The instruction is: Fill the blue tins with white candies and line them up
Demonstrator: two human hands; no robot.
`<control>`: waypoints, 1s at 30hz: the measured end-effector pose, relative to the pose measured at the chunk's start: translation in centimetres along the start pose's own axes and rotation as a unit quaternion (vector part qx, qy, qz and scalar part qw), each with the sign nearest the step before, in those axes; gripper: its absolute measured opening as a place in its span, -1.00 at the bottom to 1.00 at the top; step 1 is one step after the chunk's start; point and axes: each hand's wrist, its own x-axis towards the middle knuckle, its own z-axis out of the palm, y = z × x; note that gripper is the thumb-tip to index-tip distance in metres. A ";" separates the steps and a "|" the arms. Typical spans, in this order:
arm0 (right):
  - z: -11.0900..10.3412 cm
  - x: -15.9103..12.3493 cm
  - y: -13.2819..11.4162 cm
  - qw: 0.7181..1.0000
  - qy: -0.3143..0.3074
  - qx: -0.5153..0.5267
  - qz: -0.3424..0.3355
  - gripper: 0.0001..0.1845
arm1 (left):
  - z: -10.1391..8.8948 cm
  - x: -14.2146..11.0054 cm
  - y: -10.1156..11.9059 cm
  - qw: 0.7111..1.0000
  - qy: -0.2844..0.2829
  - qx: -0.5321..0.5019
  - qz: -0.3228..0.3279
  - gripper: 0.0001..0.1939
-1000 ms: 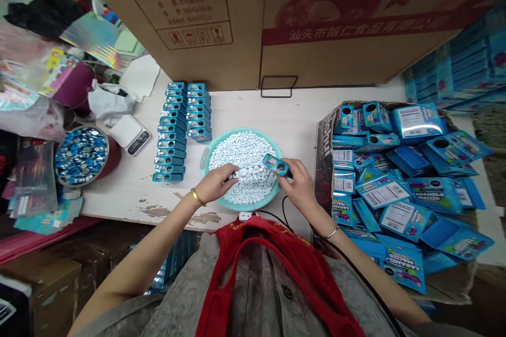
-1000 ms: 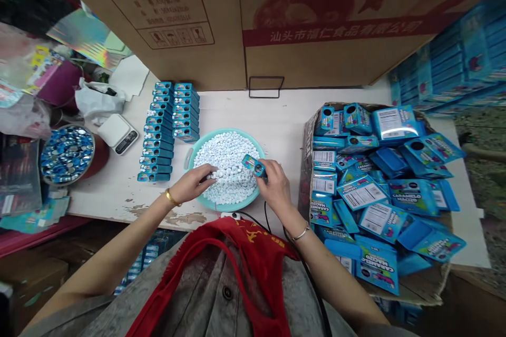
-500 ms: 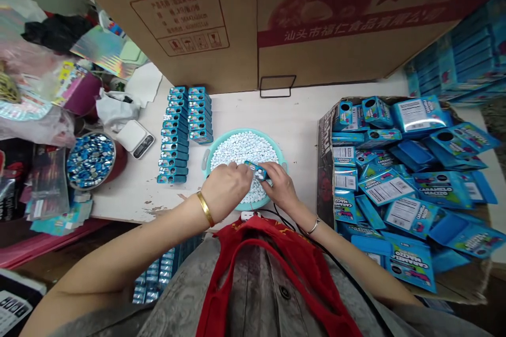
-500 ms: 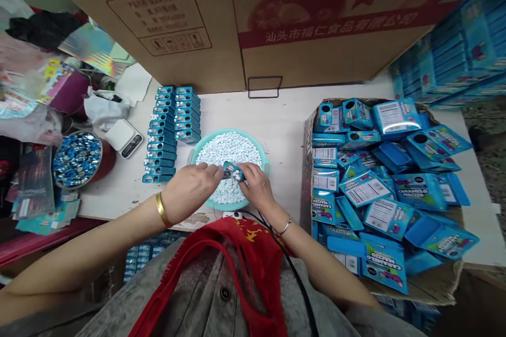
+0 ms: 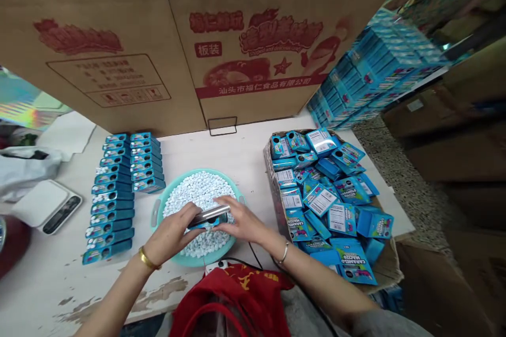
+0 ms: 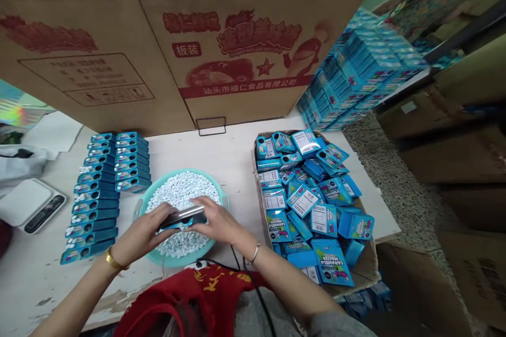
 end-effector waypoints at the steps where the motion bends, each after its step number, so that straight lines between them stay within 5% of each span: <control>1: -2.0 0.7 0.7 0.999 0.023 -0.030 0.003 -0.51 | -0.6 -0.3 -0.1 1.000 0.015 -0.001 -0.011 -0.80; 4: -9.3 2.7 4.3 0.972 0.142 -0.161 0.092 -0.68 | -2.6 -2.0 -1.5 0.995 0.078 0.022 -0.064 -0.75; 7: -15.6 4.3 9.8 0.967 0.144 -0.168 0.128 -0.55 | -4.0 -4.6 -4.7 0.977 0.145 0.074 -0.137 -0.73; 10: -18.4 4.9 15.2 0.945 -0.006 -0.274 0.178 -0.48 | -4.4 -7.1 -8.9 0.952 0.168 0.119 -0.227 -0.72; 14: -19.3 4.8 18.4 0.933 -0.106 -0.310 0.151 -0.48 | -3.4 -8.1 -14.0 0.932 0.102 0.145 -0.315 -0.72; 20: -20.0 5.2 19.7 0.920 -0.162 -0.334 0.126 -0.63 | -0.9 -5.4 -18.6 0.931 0.031 0.150 -0.331 -0.64; 24: -20.6 4.3 19.0 0.914 -0.174 -0.352 0.101 -0.74 | -0.2 -5.0 -19.4 0.920 0.081 0.150 -0.352 -0.51; 27: -21.4 3.2 15.7 0.947 -0.102 -0.302 0.038 -0.64 | 0.0 -6.2 -18.0 0.924 0.157 0.133 -0.323 -0.43; 30: -21.7 2.0 9.8 0.967 -0.005 -0.253 0.018 -0.40 | 0.6 -8.0 -14.7 0.951 0.159 0.084 -0.253 -0.63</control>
